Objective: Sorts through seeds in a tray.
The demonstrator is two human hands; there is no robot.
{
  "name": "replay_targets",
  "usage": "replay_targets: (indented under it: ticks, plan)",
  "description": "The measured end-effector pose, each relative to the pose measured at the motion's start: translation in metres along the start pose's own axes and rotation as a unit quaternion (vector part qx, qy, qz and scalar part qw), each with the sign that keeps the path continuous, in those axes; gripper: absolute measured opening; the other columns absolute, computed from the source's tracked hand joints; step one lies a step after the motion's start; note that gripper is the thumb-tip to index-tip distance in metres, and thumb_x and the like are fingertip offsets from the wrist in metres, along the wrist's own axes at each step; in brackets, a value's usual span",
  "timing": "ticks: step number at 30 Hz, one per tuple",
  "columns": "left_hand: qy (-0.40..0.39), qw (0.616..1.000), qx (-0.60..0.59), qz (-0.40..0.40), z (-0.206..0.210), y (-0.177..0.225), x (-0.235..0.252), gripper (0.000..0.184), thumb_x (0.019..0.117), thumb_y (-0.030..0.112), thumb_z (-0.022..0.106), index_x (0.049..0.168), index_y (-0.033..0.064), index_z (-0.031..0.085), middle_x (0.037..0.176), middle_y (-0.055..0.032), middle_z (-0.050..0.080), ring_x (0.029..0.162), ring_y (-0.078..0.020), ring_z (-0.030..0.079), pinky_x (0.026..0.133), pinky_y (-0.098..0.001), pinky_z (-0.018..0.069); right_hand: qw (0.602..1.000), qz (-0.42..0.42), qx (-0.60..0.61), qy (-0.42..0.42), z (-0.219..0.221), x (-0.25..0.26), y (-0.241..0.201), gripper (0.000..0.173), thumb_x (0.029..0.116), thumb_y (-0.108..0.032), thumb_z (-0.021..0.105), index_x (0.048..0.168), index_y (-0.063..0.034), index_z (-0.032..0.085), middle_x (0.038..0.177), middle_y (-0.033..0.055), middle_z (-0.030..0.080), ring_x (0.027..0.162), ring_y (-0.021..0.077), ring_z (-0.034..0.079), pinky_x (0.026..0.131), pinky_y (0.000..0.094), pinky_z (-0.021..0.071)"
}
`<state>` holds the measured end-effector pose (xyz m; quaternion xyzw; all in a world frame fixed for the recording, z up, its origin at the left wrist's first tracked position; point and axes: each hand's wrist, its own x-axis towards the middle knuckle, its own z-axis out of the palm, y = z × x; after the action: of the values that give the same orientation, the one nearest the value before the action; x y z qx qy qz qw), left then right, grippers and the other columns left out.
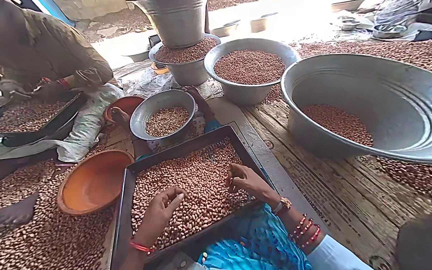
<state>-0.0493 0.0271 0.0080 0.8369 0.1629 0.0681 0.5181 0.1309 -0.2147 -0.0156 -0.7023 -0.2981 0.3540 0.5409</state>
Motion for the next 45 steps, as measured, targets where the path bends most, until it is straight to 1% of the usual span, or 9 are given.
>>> replay_targets:
  ticks: [6, 9, 13, 17, 21, 29, 37, 42, 45]
  plan:
    - [-0.066, 0.923, 0.38, 0.001, 0.052, 0.04, 0.034, 0.025, 0.1018, 0.017, 0.061, 0.122, 0.0128, 0.076, 0.106, -0.0179, 0.076, 0.095, -0.0399, 0.072, 0.086, -0.0606, 0.0537, 0.97, 0.006, -0.243, -0.001, 0.008, -0.009, -0.019, 0.023, 0.0989, -0.019, 0.059, 0.113, -0.0036, 0.068, 0.081, 0.0114, 0.062, 0.072, 0.0242, 0.058, 0.07, 0.0455, 0.0472]
    - [-0.106, 0.899, 0.42, -0.057, 0.059, 0.043, 0.043, 0.026, 0.1016, 0.021, 0.062, 0.122, 0.0135, 0.075, 0.117, -0.0176, 0.074, 0.111, -0.0399, 0.069, 0.095, -0.0603, 0.051, 0.949, -0.007, -0.316, -0.025, 0.014, -0.014, -0.018, 0.023, 0.1006, -0.021, 0.063, 0.112, -0.0035, 0.072, 0.089, 0.0178, 0.07, 0.084, 0.0342, 0.067, 0.08, 0.0541, 0.052]
    - [-0.052, 0.967, 0.25, -0.001, 0.038, 0.019, 0.046, 0.01, 0.0919, 0.015, 0.075, 0.099, 0.009, 0.077, 0.066, -0.0018, 0.061, 0.057, -0.0142, 0.053, 0.061, -0.0362, 0.047, 0.947, -0.035, -0.316, -0.039, 0.024, -0.011, -0.013, 0.02, 0.0991, -0.017, 0.065, 0.112, -0.0037, 0.073, 0.098, 0.0194, 0.073, 0.094, 0.0371, 0.07, 0.085, 0.0571, 0.0525]
    - [0.043, 0.991, -0.127, -0.011, -0.003, 0.003, 0.049, 0.012, 0.0945, 0.002, 0.055, 0.097, 0.0079, 0.065, 0.069, 0.0107, 0.061, 0.049, 0.0052, 0.044, 0.046, -0.0107, 0.0373, 0.943, -0.043, -0.324, -0.054, 0.033, -0.003, -0.009, 0.021, 0.0985, -0.019, 0.066, 0.11, -0.0019, 0.072, 0.101, 0.0202, 0.073, 0.1, 0.0383, 0.07, 0.087, 0.0585, 0.0521]
    - [0.027, 0.975, -0.207, -0.074, -0.021, 0.002, 0.06, 0.034, 0.1041, 0.004, 0.028, 0.097, 0.0075, 0.061, 0.069, 0.0076, 0.06, 0.049, 0.0028, 0.049, 0.045, -0.0109, 0.0392, 0.939, -0.016, -0.331, -0.087, 0.031, 0.005, -0.012, 0.027, 0.1002, -0.025, 0.064, 0.113, -0.0032, 0.071, 0.097, 0.0196, 0.072, 0.095, 0.0374, 0.07, 0.084, 0.0574, 0.0521]
    - [-0.038, 0.915, 0.383, -0.124, 0.008, 0.015, 0.08, 0.022, 0.0999, 0.021, 0.068, 0.115, 0.0067, 0.077, 0.107, -0.0243, 0.073, 0.104, -0.0435, 0.068, 0.097, -0.062, 0.0467, 0.998, -0.021, 0.022, 0.049, -0.006, -0.002, -0.009, 0.023, 0.0901, -0.013, 0.049, 0.109, -0.0055, 0.058, 0.08, -0.003, 0.055, 0.061, 0.0037, 0.051, 0.055, 0.0237, 0.0439]
    - [-0.092, 0.945, 0.308, -0.064, -0.01, 0.009, 0.066, 0.017, 0.0965, 0.012, 0.071, 0.107, 0.0005, 0.075, 0.098, -0.0183, 0.073, 0.091, -0.0323, 0.068, 0.089, -0.0529, 0.0514, 0.943, 0.0, -0.329, -0.044, 0.012, -0.008, -0.023, 0.024, 0.1011, -0.022, 0.062, 0.111, -0.0032, 0.073, 0.098, 0.0192, 0.072, 0.095, 0.0366, 0.069, 0.084, 0.0564, 0.0515]
    - [-0.349, 0.928, -0.046, 0.124, -0.07, 0.0, 0.015, 0.023, 0.1027, 0.024, 0.061, 0.116, 0.0121, 0.076, 0.115, 0.0017, 0.076, 0.106, -0.0057, 0.071, 0.094, -0.0234, 0.0579, 0.926, 0.002, -0.374, -0.056, 0.029, -0.005, -0.021, 0.022, 0.1007, -0.016, 0.06, 0.111, -0.0019, 0.073, 0.108, 0.0212, 0.072, 0.106, 0.0397, 0.069, 0.089, 0.0594, 0.0516]
    - [-0.188, 0.974, -0.04, 0.121, -0.085, 0.002, -0.02, 0.019, 0.0988, 0.027, 0.067, 0.11, 0.0154, 0.077, 0.106, 0.0031, 0.077, 0.093, -0.0075, 0.074, 0.084, -0.023, 0.0618, 0.92, 0.006, -0.388, -0.063, 0.033, -0.002, -0.02, 0.021, 0.1004, -0.015, 0.061, 0.112, -0.002, 0.073, 0.108, 0.0215, 0.072, 0.105, 0.0398, 0.069, 0.089, 0.0585, 0.0518]
